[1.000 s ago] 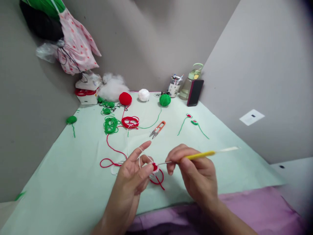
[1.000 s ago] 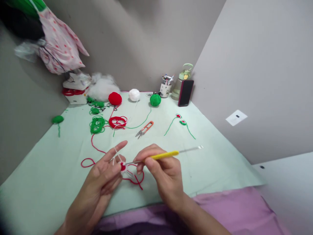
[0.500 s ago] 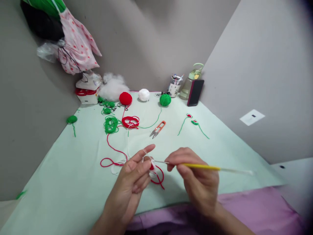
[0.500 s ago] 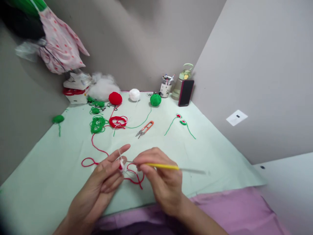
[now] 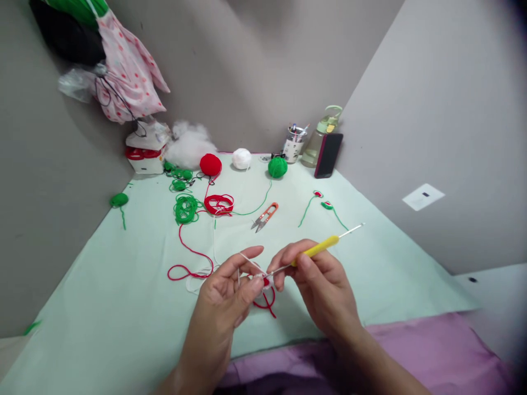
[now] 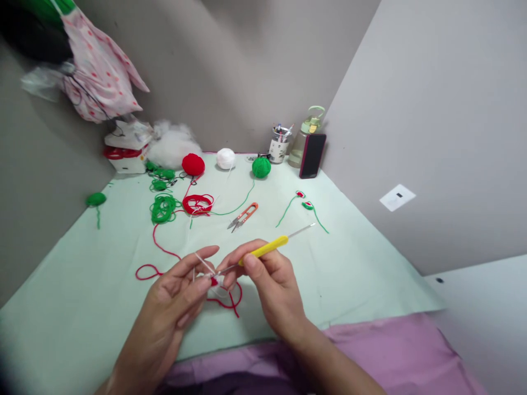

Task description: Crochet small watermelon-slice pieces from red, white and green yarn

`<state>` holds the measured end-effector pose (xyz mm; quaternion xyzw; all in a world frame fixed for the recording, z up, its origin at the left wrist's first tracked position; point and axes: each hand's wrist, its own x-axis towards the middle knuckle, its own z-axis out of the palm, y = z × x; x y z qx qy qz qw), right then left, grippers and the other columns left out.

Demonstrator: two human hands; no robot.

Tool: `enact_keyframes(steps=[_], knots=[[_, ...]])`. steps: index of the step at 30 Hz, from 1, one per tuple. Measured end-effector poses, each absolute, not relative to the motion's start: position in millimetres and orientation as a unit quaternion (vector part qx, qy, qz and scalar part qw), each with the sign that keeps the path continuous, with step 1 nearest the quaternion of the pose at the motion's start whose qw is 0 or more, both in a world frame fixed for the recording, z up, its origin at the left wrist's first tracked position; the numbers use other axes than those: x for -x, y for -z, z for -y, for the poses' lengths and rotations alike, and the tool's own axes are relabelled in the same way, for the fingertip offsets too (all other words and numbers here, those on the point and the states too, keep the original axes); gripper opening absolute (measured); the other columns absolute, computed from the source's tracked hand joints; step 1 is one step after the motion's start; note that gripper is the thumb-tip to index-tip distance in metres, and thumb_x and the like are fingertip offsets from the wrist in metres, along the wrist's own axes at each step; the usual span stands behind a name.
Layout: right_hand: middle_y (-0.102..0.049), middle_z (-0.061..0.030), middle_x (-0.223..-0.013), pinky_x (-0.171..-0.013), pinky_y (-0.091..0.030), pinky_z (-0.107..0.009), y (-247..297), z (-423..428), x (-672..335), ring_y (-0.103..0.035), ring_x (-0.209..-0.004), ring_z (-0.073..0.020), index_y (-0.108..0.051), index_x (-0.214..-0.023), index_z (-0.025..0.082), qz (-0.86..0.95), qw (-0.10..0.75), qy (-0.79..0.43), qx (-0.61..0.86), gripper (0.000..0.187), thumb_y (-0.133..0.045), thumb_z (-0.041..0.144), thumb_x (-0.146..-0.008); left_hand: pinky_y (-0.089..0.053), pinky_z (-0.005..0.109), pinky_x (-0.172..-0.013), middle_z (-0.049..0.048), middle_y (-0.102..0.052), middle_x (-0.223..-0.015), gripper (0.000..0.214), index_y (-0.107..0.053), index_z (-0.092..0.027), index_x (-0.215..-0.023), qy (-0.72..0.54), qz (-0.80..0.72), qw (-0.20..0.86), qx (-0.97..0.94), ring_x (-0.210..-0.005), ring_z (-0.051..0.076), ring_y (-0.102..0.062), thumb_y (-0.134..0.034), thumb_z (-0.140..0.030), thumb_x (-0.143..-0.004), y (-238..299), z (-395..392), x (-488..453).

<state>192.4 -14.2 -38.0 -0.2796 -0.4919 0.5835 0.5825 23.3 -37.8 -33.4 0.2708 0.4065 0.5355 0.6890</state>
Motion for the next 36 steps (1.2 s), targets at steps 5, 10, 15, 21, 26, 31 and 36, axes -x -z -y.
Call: enact_keyframes(steps=[5,10,15,21,26,31,36], knots=[[-0.079,-0.0037,-0.092,-0.075,-0.063,-0.028,36.5,22.2,-194.0,-0.075,-0.077,-0.015,-0.078,-0.107,0.025,0.594,0.575,-0.468,0.312,0.021,-0.058,0.031,-0.111,-0.05,0.015,-0.066,-0.0026,-0.069,-0.088,0.032,-0.086,-0.034,-0.117,-0.554,-0.42,0.649,-0.309,-0.063,0.005,-0.051,-0.089,-0.031,-0.085,40.8,39.4,-22.2],[-0.083,-0.0085,-0.102,-0.077,-0.066,-0.031,33.5,29.1,-199.7,-0.079,-0.089,-0.0208,-0.076,-0.112,0.025,0.786,0.485,-0.219,0.315,0.021,-0.055,0.025,-0.109,-0.05,0.015,-0.06,-0.0062,-0.062,-0.078,0.034,-0.083,-0.036,-0.123,-0.555,-0.484,0.542,-0.404,-0.056,0.006,-0.047,-0.082,-0.024,-0.091,49.2,44.1,-22.7],[-0.084,-0.0011,-0.089,-0.068,-0.066,-0.024,38.2,34.1,-193.4,-0.078,-0.07,-0.0173,-0.079,-0.11,0.032,0.787,0.422,-0.193,0.407,0.017,-0.065,0.025,-0.103,-0.059,0.021,-0.078,-0.0058,-0.067,-0.081,0.032,-0.086,-0.033,-0.117,-0.616,-0.499,0.436,-0.427,-0.052,0.005,-0.044,-0.079,-0.018,-0.089,50.7,49.8,-30.0],[-0.083,-0.0057,-0.101,-0.074,-0.068,-0.037,47.3,36.9,-188.3,-0.079,-0.086,-0.0254,-0.08,-0.12,0.037,0.741,0.527,-0.205,0.363,0.028,-0.078,0.022,-0.096,-0.036,0.01,-0.045,-0.0035,-0.064,-0.078,0.043,-0.086,-0.028,-0.121,-0.522,-0.371,0.723,-0.259,-0.047,-0.001,-0.034,-0.094,-0.03,-0.079,35.6,38.0,-20.3],[-0.078,-0.0069,-0.094,-0.074,-0.063,-0.035,41.9,26.4,-195.1,-0.074,-0.084,-0.0211,-0.081,-0.116,0.028,0.659,0.591,-0.35,0.307,0.024,-0.059,0.021,-0.108,-0.025,0.008,-0.043,-0.0026,-0.064,-0.085,0.041,-0.087,-0.026,-0.117,-0.522,-0.357,0.744,-0.216,-0.045,-0.005,-0.027,-0.096,-0.025,-0.077,28.8,32.8,-16.2],[-0.075,-0.0061,-0.094,-0.071,-0.059,-0.033,42.7,21.6,-193.0,-0.069,-0.077,-0.018,-0.083,-0.107,0.025,0.59,0.603,-0.446,0.3,0.02,-0.064,0.024,-0.107,-0.035,0.01,-0.05,-0.001,-0.066,-0.085,0.038,-0.087,-0.03,-0.116,-0.555,-0.413,0.678,-0.247,-0.059,0.003,-0.044,-0.096,-0.029,-0.079,30.5,36.3,-16.5],[-0.075,-0.0051,-0.088,-0.071,-0.058,-0.033,37.5,26.4,-194.2,-0.069,-0.078,-0.0188,-0.083,-0.108,0.026,0.598,0.615,-0.411,0.308,0.019,-0.065,0.024,-0.107,-0.052,0.016,-0.074,0.0004,-0.069,-0.085,0.032,-0.089,-0.029,-0.109,-0.573,-0.436,0.635,-0.28,-0.081,0.012,-0.062,-0.096,-0.031,-0.077,29.6,35.8,-12.6]])
